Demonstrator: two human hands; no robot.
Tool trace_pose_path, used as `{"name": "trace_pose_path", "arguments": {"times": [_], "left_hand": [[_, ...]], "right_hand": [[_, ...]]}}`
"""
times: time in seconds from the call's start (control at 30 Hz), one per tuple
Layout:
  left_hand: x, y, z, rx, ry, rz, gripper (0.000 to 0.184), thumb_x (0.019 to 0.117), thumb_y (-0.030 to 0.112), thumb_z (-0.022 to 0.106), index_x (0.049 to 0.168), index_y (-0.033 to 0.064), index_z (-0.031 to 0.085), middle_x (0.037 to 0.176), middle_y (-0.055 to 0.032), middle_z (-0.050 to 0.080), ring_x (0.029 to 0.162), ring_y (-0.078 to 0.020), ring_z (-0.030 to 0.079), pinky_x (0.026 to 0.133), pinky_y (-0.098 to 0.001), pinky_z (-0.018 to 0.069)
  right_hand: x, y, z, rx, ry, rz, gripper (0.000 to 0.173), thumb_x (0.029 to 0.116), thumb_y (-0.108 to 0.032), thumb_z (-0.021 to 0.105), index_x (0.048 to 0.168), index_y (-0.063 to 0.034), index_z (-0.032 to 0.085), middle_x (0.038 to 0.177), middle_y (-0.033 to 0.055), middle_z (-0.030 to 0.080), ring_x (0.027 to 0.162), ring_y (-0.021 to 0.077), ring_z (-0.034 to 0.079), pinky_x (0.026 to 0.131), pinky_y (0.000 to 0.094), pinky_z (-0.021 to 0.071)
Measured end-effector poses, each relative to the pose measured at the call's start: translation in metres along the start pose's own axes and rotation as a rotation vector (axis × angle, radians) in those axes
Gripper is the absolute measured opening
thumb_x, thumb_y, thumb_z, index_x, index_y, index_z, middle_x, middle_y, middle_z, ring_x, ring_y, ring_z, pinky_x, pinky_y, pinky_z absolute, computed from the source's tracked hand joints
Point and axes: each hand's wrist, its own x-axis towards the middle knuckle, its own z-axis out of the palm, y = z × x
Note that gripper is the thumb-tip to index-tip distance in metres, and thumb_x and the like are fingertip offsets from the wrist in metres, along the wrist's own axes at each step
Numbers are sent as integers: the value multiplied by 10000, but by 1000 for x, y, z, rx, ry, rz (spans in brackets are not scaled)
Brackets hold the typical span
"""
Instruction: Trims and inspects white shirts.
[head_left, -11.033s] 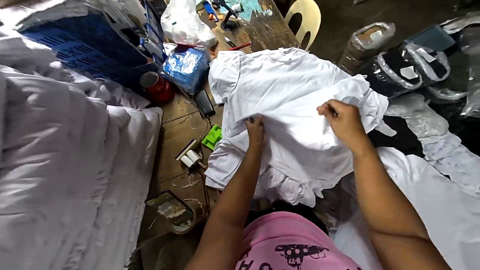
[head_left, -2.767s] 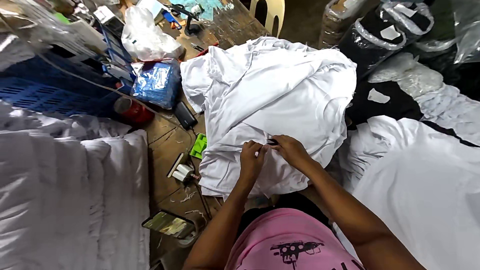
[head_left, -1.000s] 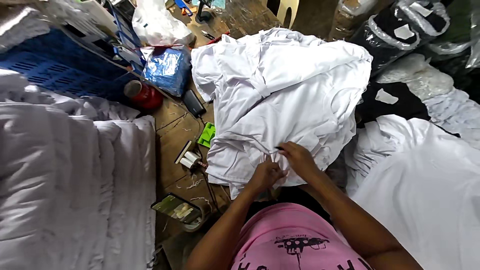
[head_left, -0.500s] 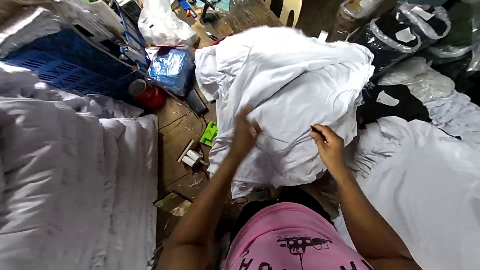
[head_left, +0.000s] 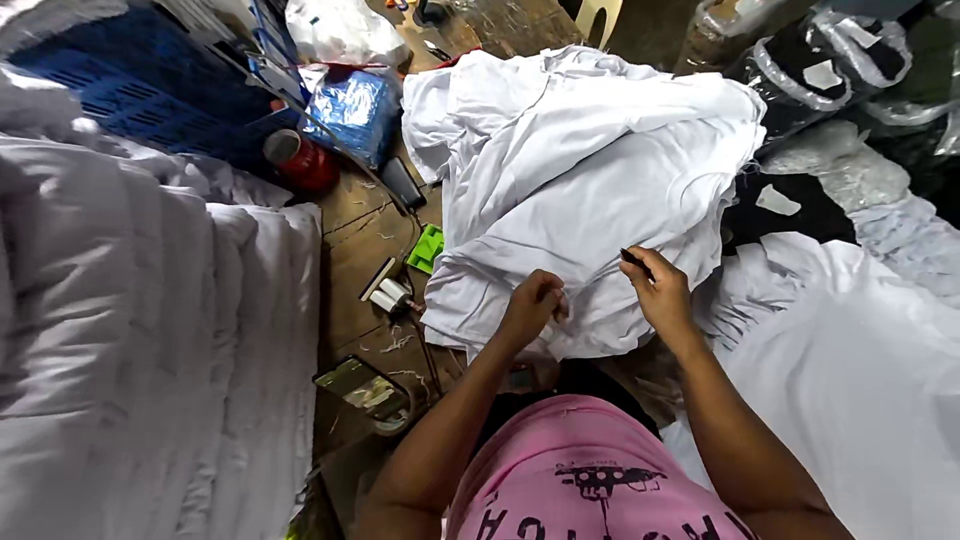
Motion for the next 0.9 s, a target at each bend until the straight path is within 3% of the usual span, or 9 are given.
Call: {"name": "trace_pose_path", "arguments": {"times": [0.1, 0.17, 0.23, 0.4, 0.53, 0.63, 0.73, 0.8, 0.9], "left_hand": [[-22, 11, -4, 23, 25, 86, 249, 1004, 62, 572, 1209, -77, 552, 917, -72, 681, 816, -111, 684, 799, -288, 585], [-14, -17, 4, 435, 117, 23, 514, 939, 276, 727, 1286, -81, 602, 1239, -234, 656, 1189, -332, 627, 1061, -489, 479], [3, -60, 14, 655, 136, -39, 715, 894, 368, 765, 1389, -96, 540, 1455, -353, 474, 1393, -504, 422, 1168, -636, 304], [8, -33, 13, 229, 218, 127, 273, 981, 5, 599, 1230, -104, 630, 1108, -266, 692, 1030, -350, 688, 933, -494, 552], [-31, 22, 16, -454, -49, -67, 277, 1098, 243, 454, 1270, 43, 539, 978, -47, 626, 809, -80, 620, 748, -290, 553], [-55, -27, 13, -93, -127, -183, 366, 1102, 218, 453, 1328, -61, 528, 1091, -174, 655, 934, -193, 669, 855, -353, 571], [-76, -97, 3, 652, -427, -336, 320, 1027, 146, 575, 1215, -103, 644, 1226, -318, 644, 1180, -468, 614, 1021, -636, 455], [-78, -108, -2, 727, -471, -395, 330, 1027, 201, 590, 1187, -77, 668, 1198, -313, 654, 1157, -489, 618, 990, -684, 454], [-63, -73, -7, 573, -216, -283, 376, 1067, 255, 512, 1159, -76, 667, 1081, -273, 682, 1056, -415, 660, 966, -601, 492]], "right_hand": [[-5, 2, -9, 12, 49, 26, 298, 1019, -123, 599, 1226, 86, 646, 1061, 223, 692, 842, 251, 687, 778, 423, 580], [-13, 5, -15, 13, 49, 62, 324, 1031, -131, 584, 1264, 91, 626, 1119, 245, 689, 902, 276, 703, 828, 449, 587], [-24, 8, -14, 12, 32, 73, 345, 1035, -149, 577, 1273, 97, 616, 1137, 252, 684, 924, 274, 700, 843, 439, 583], [-57, 8, -15, -19, 6, 11, 371, 1038, -148, 545, 1238, 159, 604, 1061, 292, 673, 855, 220, 665, 797, 338, 558], [-80, -2, -35, -44, 102, 23, 422, 1052, -190, 535, 1229, 190, 582, 1055, 293, 657, 864, 157, 641, 803, 276, 540], [-94, -5, -51, -84, 151, 65, 418, 1051, -194, 528, 1230, 181, 577, 1056, 272, 649, 860, 123, 631, 782, 239, 534], [-107, 0, -52, -113, 74, 135, 393, 1031, -138, 551, 1265, 175, 581, 1152, 330, 654, 979, 290, 678, 892, 388, 555], [-109, -3, -44, -139, 12, 189, 368, 1020, -105, 577, 1276, 159, 596, 1177, 329, 665, 1049, 361, 688, 963, 457, 542], [-104, -2, -19, -83, -69, 242, 368, 1019, -104, 593, 1288, 148, 586, 1170, 313, 663, 1038, 354, 680, 952, 471, 539]]}}
